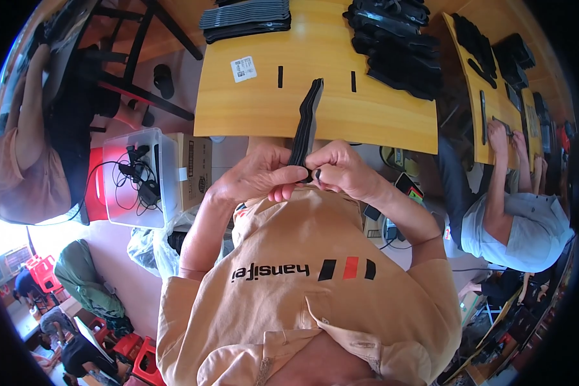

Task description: Assembling plastic buckles and clips onto black fabric straps at a manufacturing workstation.

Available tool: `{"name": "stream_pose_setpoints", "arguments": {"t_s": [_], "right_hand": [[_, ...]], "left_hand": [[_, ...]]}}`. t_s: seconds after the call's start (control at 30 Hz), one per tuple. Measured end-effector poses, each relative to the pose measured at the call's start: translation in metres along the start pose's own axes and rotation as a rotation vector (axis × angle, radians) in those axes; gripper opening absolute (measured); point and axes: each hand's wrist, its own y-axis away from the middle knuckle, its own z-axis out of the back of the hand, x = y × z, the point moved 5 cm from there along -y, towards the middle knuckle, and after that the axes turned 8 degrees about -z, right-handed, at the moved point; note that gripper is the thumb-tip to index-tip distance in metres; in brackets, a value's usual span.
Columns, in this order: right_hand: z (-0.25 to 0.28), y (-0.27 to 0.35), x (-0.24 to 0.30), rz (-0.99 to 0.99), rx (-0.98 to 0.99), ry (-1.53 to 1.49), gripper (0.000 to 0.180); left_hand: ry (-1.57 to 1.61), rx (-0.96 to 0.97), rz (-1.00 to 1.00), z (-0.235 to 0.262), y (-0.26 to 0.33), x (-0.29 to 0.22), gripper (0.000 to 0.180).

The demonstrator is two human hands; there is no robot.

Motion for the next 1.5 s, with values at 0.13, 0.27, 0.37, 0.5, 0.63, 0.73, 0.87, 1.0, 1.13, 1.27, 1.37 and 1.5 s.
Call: {"name": "stream_pose_setpoints", "arguments": {"t_s": [0.13,0.27,0.37,0.5,0.63,0.73,0.87,1.0,1.13,1.27,1.37,1.5], "right_hand": [[0.002,-0.001,0.003,-0.140,0.052,-0.228,0.018],[0.008,-0.001,0.002,0.126,-0.098,0.020,0.021],[0.008,0.002,0.017,0.272,-0.297,0.560,0.027],[0.009,0.002,0.021,0.306,-0.372,0.682,0.029],[0.014,0.000,0.006,0.275,-0.173,0.420,0.022],[0.011,0.000,0.001,0.171,-0.056,0.114,0.021],[0.012,-0.003,-0.016,0.059,0.066,-0.600,0.029],[0.004,-0.011,-0.015,0.048,0.216,-1.105,0.034],[0.004,-0.014,-0.024,0.081,0.146,-0.706,0.033],[0.003,-0.021,-0.027,0.082,0.043,-0.465,0.028],[0.007,-0.019,-0.027,0.057,0.009,-0.390,0.027],[0.010,-0.017,-0.024,0.105,-0.190,-0.107,0.028]], "left_hand": [[0.204,-0.080,-0.003,0.000,-0.001,0.004,0.027],[0.181,-0.259,-0.070,0.007,-0.007,0.007,0.025],[0.164,-0.263,-0.078,0.006,-0.009,0.000,0.024],[0.086,-0.214,-0.087,0.007,-0.010,-0.002,0.024],[0.079,-0.172,-0.047,0.005,-0.011,0.004,0.022],[0.107,-0.184,-0.057,0.001,-0.009,0.007,0.024],[0.292,-0.205,-0.146,-0.004,-0.008,0.005,0.024],[0.557,-0.106,-0.193,0.001,-0.010,0.015,0.023],[0.516,-0.080,-0.074,0.000,-0.007,0.014,0.028],[0.561,-0.190,0.046,0.004,-0.012,0.022,0.038],[0.642,-0.060,0.072,0.004,-0.016,0.035,0.039],[0.729,-0.126,0.061,0.003,-0.019,0.040,0.035]]}}
